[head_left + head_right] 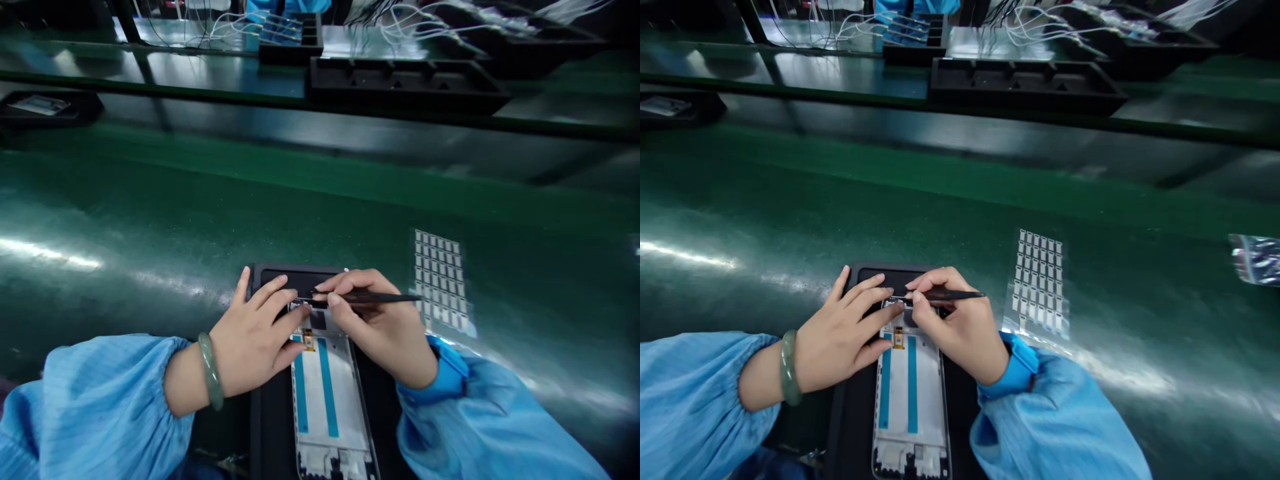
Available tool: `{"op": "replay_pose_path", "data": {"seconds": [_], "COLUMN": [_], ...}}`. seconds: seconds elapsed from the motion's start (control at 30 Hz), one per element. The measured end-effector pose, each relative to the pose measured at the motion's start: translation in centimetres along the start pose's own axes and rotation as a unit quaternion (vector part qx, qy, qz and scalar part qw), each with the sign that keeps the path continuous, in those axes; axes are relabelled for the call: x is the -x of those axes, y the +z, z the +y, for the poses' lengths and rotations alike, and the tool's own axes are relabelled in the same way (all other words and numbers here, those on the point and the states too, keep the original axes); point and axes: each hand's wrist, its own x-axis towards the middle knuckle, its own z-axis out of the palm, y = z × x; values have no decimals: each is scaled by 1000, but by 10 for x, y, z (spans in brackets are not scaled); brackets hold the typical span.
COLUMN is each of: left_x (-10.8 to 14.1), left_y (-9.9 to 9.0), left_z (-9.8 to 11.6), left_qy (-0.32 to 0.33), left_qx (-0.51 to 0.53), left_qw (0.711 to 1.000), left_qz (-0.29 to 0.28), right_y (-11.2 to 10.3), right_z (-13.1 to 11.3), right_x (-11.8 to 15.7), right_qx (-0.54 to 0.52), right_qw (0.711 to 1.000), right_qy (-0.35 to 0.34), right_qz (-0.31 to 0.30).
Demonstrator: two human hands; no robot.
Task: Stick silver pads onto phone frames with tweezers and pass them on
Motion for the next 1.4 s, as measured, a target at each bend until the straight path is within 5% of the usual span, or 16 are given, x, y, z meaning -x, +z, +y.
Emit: {"op": "replay_pose_path", "data": {"seconds": [0.6,0.83,1.1,1.4], "left_x": [0,1,0,-1], "left_y": [0,0,-1,-8], "left_z": [1,1,1,0], "left_qy": [-4,-4,-3,-15], "left_qx": [3,5,1,51], "left_qw": [1000,1000,1000,998], "left_qz": [-1,0,-4,-36], "right_y": [4,7,2,8], "right_z": [-4,-13,-7,-13], "right_x": [-4,-14,-12,-14], "right_qx": [65,166,64,154], "right_qw": [997,982,998,986], "right_qy": [-31,-83,-1,-70], "right_qz": [-9,-26,-20,-6]}}
